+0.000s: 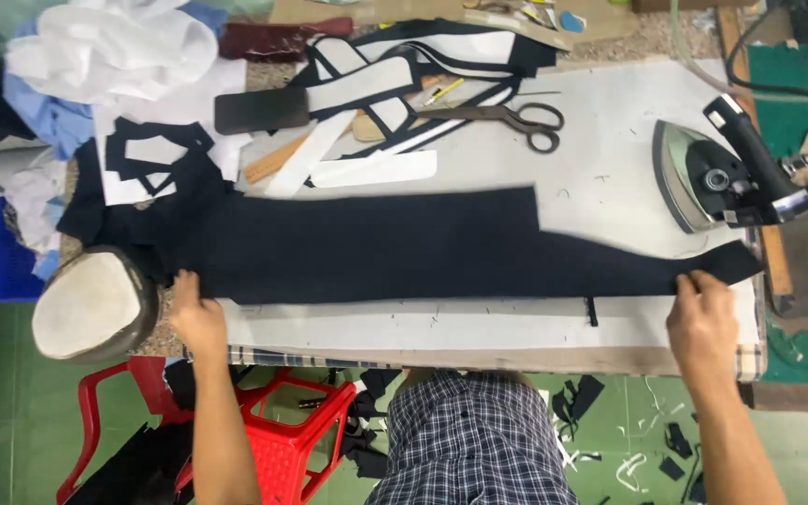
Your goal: The person irons a piece of black fabric on a white worktable using a steam iron and a small wooden block. They then use scissors to trim the edges of the fabric and continue ironing the piece.
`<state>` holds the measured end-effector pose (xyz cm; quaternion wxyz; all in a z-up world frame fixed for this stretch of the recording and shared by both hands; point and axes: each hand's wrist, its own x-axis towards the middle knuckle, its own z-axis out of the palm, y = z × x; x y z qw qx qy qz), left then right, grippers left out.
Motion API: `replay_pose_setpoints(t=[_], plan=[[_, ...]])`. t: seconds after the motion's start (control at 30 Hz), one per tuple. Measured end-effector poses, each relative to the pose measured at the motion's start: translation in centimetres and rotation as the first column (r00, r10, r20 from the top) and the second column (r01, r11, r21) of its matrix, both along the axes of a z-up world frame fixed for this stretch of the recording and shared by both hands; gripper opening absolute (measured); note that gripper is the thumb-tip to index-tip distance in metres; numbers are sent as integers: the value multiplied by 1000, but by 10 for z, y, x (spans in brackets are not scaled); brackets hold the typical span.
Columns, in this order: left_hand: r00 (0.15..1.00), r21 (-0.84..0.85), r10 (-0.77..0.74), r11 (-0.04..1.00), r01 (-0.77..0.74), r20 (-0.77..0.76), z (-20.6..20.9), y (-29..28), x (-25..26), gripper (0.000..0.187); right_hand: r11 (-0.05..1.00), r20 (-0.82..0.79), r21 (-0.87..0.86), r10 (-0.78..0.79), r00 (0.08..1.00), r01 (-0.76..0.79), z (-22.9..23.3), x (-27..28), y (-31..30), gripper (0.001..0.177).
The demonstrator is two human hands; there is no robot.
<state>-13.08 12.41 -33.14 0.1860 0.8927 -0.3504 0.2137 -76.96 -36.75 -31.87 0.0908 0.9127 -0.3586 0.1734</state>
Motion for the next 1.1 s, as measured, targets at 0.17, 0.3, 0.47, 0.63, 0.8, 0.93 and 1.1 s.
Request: replay_pose_setpoints(t=[0.17, 0.3, 0.47, 0.63, 0.8, 0.93, 1.1], plan=[[993, 113, -21, 993, 34, -114, -35, 14, -40, 50, 987, -107, 159, 27, 994, -9, -67, -51, 18, 47], [990, 103, -67, 991, 80, -124, -32, 21, -50, 50, 991, -168, 118, -34, 985, 55, -63, -69, 23, 45], [988, 198, -130, 970, 143, -78, -22, 28, -86, 49, 959, -245, 240, -92, 965, 152, -51, -123, 47, 48], [992, 385, -102, 915, 122, -72, -26, 52, -114, 51, 929, -371, 264, -150, 917, 259, -61, -157, 52, 80], [999, 202, -10, 979, 1, 41, 11, 25, -128, 47, 952, -56, 29, -301, 952, 303, -8, -85, 55, 38], [996, 145, -82, 986, 85, -21, 12, -36, -126, 50, 981, 160, 177, -107, 981, 78, -8, -2, 74, 46], [987, 180, -93, 977, 115, -129, -4, -108, -133, 62, 971, 121, 239, -41, 992, 11, -30, 80, 105, 54]])
